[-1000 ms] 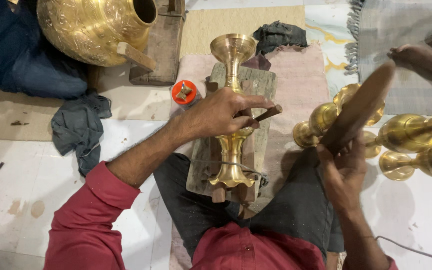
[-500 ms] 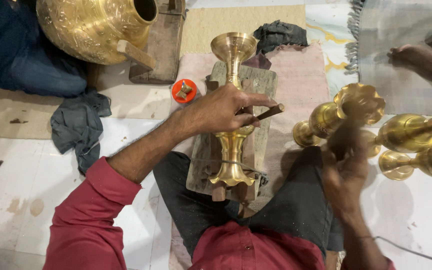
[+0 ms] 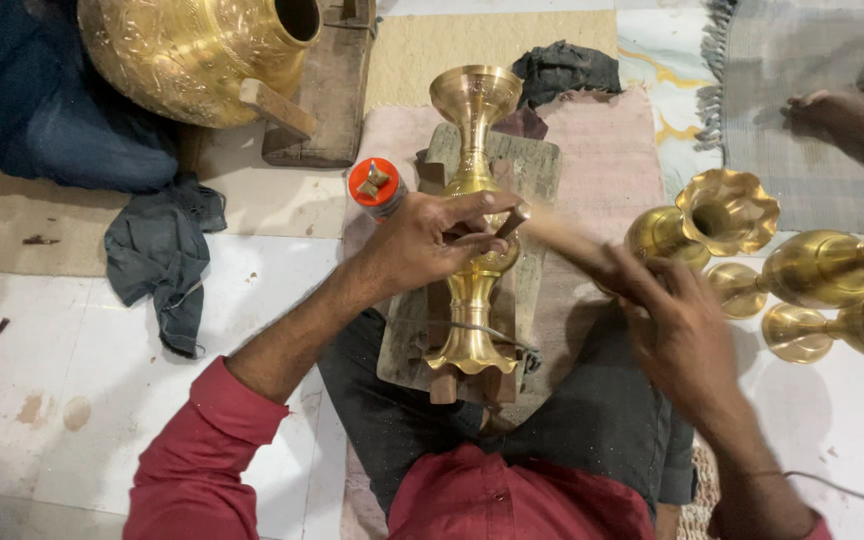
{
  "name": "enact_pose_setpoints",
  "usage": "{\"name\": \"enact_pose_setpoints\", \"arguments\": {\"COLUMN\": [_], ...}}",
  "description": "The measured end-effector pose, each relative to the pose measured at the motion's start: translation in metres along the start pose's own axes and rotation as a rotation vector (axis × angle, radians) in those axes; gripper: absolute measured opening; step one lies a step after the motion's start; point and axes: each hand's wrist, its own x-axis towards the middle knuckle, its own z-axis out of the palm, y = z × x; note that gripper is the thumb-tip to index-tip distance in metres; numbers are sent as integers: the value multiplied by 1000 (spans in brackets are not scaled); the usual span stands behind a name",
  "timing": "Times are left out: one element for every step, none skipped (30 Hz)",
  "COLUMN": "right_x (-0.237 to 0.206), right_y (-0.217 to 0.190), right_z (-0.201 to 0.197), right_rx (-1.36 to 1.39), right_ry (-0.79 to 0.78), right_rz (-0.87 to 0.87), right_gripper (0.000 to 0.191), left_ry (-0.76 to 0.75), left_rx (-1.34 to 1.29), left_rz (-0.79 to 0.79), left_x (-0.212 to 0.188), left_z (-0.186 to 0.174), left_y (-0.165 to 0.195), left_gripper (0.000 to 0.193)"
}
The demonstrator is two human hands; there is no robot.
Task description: The person sits on the floor with a brass vase clamped to a wooden board on their lap and hammers a chisel along the vase surface, engraving decorative patterns into the metal. They reposition the chisel repeatedly and strike it with a wooden mallet, working around the vase body.
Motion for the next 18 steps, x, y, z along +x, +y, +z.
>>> {"name": "enact_pose_setpoints", "arguments": {"right_x": [2,5,7,10,12,14,16,18,20,22,23,24,26,28,28,29,29,29], "right_y": [0,-1,-2,-3,-3,-4,-5,-7,-9,-10,-12,-15,-17,-19,-20,-21,-21,-21], "right_z": [-4,-7,-10,-13,-16,-19,-23,-26,-29,-32,-35,-38,-39,-40,-43,-45,-46,-46], "right_rx": [6,14,20,36,51,65,-66,-194,-322,-98,127,356,543,728,911,543,176,-190], "right_ry": [44,91,138,79,18,-42,-41,-38,-31,30,85,145,172,197,221,248,267,276], "right_rz": [-5,-10,-17,12,42,70,49,31,11,31,56,81,31,-19,-68,-129,-185,-238], "right_gripper": [66,66,65,66,66,66,64,62,60,63,65,68,67,65,64,63,63,62], "left_ry": [4,8,13,28,43,59,69,75,83,96,106,115,94,72,50,50,50,51], "left_rx": [-29,-54,-79,-74,-71,-68,-56,-43,-27,-26,-28,-25,-40,-58,-79,-49,-17,14], "left_rz": [-25,-50,-74,-74,-74,-74,-73,-71,-66,-55,-46,-35,-54,-73,-92,-88,-84,-82], "left_x": [-1,-2,-3,-4,-4,-5,-5,-6,-5,-5,-5,-5,-5,-5,-5,-4,-3,-2], "left_z": [0,0,0,0,2,3,4,6,6,6,6,6,6,5,6,6,6,7], "left_y": [2,3,5,7,9,11,13,14,14,15,16,16,15,15,15,14,13,12], "left_gripper": [50,51,52,50,49,48,48,49,49,49,48,47,48,49,50,50,50,50]}}
